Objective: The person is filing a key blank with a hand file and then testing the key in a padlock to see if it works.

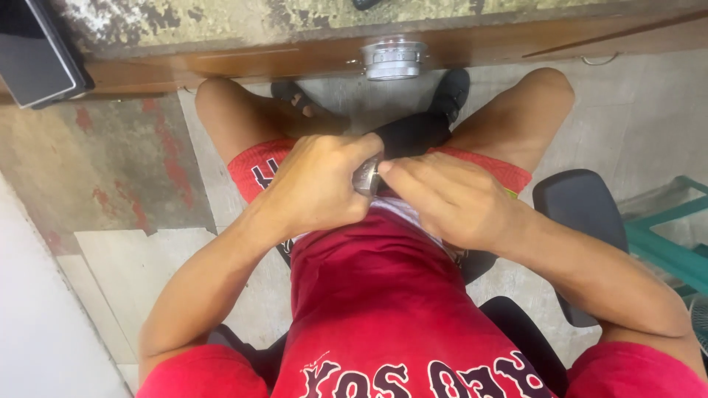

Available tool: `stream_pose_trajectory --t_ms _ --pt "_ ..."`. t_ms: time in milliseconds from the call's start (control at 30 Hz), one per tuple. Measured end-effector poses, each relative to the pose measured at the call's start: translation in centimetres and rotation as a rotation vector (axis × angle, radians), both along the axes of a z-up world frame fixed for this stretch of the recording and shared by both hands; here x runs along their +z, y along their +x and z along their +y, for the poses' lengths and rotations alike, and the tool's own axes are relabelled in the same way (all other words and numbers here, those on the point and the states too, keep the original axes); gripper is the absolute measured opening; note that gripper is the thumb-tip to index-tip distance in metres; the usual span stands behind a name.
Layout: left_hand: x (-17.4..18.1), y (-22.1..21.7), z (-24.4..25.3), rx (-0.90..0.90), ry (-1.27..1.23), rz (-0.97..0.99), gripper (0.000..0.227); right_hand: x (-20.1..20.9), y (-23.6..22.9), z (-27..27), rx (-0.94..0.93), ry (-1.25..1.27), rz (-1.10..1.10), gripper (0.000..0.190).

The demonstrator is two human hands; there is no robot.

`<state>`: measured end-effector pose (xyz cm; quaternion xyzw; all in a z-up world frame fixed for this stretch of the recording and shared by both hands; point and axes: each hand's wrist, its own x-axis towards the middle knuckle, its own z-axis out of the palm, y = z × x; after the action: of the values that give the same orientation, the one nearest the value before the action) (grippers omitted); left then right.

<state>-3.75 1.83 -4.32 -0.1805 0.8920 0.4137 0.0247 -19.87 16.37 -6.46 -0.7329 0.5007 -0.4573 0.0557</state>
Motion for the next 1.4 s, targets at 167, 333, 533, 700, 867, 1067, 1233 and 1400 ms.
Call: stream_pose_trajectory --t_ms 167,333,533,700,867,1067,1233,1400 --pt "0.6 -0.3 -0.3 0.01 0.054 -0.098 0.02 0.0 -1.1 -0.3 -0.027 0.087 -0.103 0.015" --pt "0.4 -0.8 -0.2 -0.033 0.063 -0.174 0.019 -1.2 -0.4 -0.2 -0.035 0.131 -0.076 0.02" --pt "-0.3 -0.8 -0.2 -0.12 -0.089 -0.211 0.038 -3.3 0.0 0.0 -0.121 0.075 0.059 0.028" --pt "-4.3 0.7 0.4 -0.194 -0.663 0.124 0.034 -2.2 -0.1 -0.9 -0.036 0.374 -0.388 0.021" --pt "-3.8 -0.1 0.0 -0.165 -0.967 0.38 0.024 -2.0 1.4 0.3 -0.107 0.687 -0.781 0.029" --pt "-5.4 -0.1 -0.3 -0.133 -0.97 0.435 0.026 -0.8 0.5 -0.5 -0.101 0.695 -0.713 0.031" --pt "-5.7 -0.3 -0.2 -0.135 -0.835 0.405 0.031 -0.8 -1.2 -0.8 -0.015 0.608 -0.56 0.02" --pt "-1.9 -1.0 -0.3 -0.081 -0.199 0.135 0.033 -2.6 -1.8 0.1 -0.039 0.171 0.347 0.034"
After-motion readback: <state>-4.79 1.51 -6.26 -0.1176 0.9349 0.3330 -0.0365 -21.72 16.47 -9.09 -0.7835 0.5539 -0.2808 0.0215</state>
